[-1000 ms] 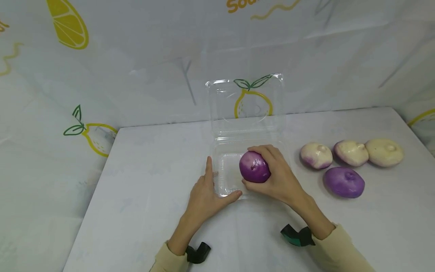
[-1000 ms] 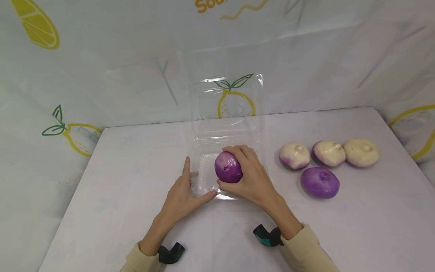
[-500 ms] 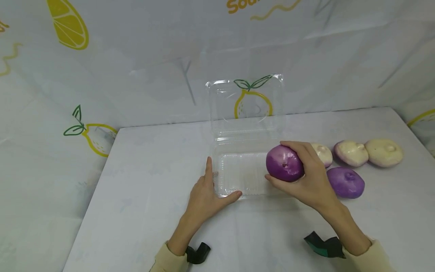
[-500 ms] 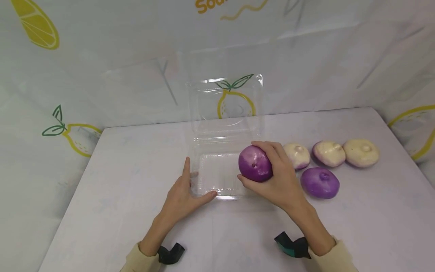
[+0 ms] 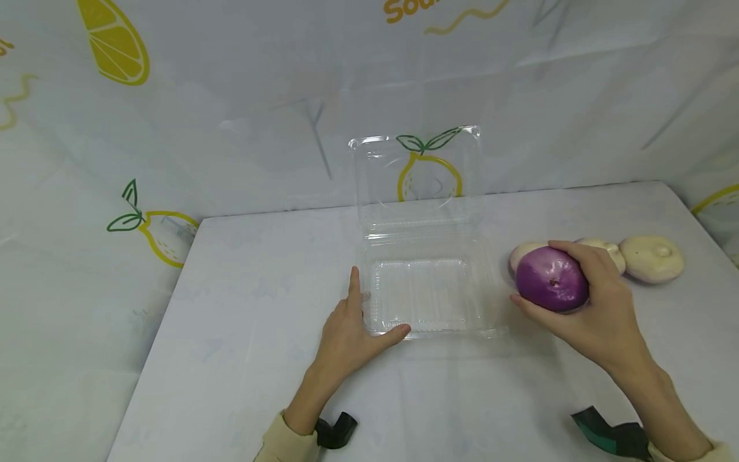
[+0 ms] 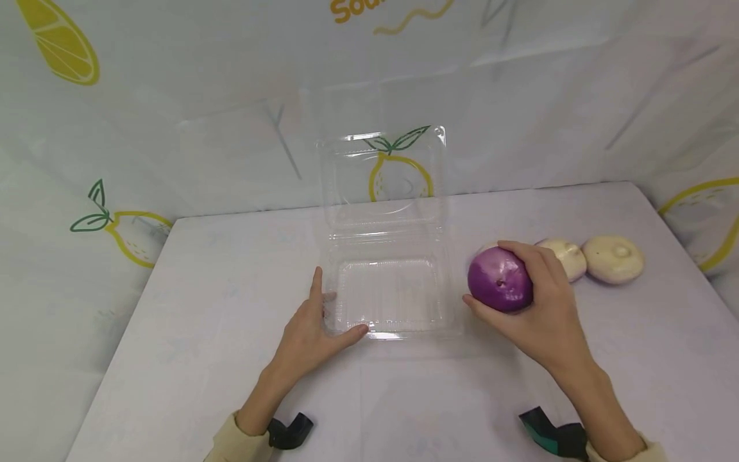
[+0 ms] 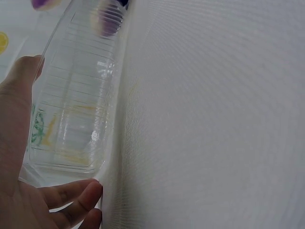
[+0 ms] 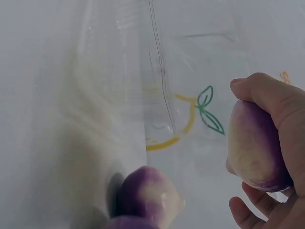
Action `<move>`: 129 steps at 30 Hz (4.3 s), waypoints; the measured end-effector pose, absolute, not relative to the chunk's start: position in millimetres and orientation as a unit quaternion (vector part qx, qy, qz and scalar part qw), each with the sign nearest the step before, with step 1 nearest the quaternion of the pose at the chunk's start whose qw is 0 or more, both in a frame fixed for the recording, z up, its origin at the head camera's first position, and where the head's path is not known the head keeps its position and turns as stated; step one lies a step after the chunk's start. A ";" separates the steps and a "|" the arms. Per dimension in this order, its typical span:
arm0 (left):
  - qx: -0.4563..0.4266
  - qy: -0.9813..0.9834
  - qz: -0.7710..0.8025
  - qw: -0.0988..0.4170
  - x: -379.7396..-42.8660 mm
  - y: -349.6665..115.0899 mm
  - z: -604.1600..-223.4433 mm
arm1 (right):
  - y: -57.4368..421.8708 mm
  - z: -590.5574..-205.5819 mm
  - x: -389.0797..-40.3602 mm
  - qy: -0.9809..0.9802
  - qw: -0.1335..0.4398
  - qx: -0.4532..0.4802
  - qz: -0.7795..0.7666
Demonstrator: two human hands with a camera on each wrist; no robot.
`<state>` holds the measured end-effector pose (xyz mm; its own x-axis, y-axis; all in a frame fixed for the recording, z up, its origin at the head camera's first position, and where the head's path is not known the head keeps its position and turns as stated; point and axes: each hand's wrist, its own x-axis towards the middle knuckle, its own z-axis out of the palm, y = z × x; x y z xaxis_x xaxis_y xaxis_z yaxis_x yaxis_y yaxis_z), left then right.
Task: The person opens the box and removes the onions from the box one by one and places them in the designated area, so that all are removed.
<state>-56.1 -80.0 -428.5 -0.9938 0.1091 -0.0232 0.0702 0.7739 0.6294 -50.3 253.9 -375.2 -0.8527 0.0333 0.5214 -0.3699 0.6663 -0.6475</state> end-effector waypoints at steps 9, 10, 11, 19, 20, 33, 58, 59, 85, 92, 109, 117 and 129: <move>0.048 0.943 0.329 0.030 -56.7 -80.3 -430.0 | 294.4 -382.4 -38.0 -0.881 0.272 0.037 0.386; 0.048 0.943 0.329 0.030 -56.7 -80.5 -430.1 | 298.5 -383.6 -36.8 -0.882 0.273 0.030 0.382; 0.048 0.943 0.329 0.030 -56.7 -80.6 -430.0 | 302.6 -384.4 -35.5 -0.885 0.270 0.022 0.379; 0.047 0.942 0.330 0.030 -56.1 -81.1 -428.9 | 330.6 -394.2 -27.5 -0.897 0.275 -0.056 0.340; 0.047 0.942 0.331 0.031 -56.1 -81.1 -428.8 | 333.8 -396.1 -27.1 -0.896 0.284 -0.059 0.335; 0.052 0.942 0.330 0.030 -57.5 -80.6 -429.9 | 356.6 -409.6 -25.9 -0.894 0.272 -0.118 0.337; 0.049 0.939 0.340 0.032 -56.2 -81.2 -428.6 | 392.1 -436.3 -25.7 -0.941 0.099 -0.175 0.274; 0.049 0.939 0.339 0.032 -56.2 -81.3 -428.6 | 392.8 -436.7 -25.6 -0.941 0.096 -0.174 0.274; 0.049 0.941 0.334 0.033 -56.1 -81.5 -430.0 | 404.5 -443.1 -20.5 -0.937 0.134 -0.093 0.310; 0.049 0.941 0.333 0.030 -56.2 -81.8 -430.4 | 403.8 -444.8 -23.2 -0.923 0.182 -0.049 0.336; 0.047 0.938 0.340 0.041 -57.0 -81.2 -427.6 | 400.5 -443.0 -19.1 -0.931 0.167 -0.076 0.315; 0.047 0.939 0.340 0.038 -56.7 -79.6 -427.2 | 397.4 -440.1 -16.5 -0.939 0.164 -0.092 0.287; 0.062 0.939 0.338 0.005 -50.0 -78.4 -425.1 | 380.0 -425.2 -14.7 -0.902 0.300 -0.020 0.310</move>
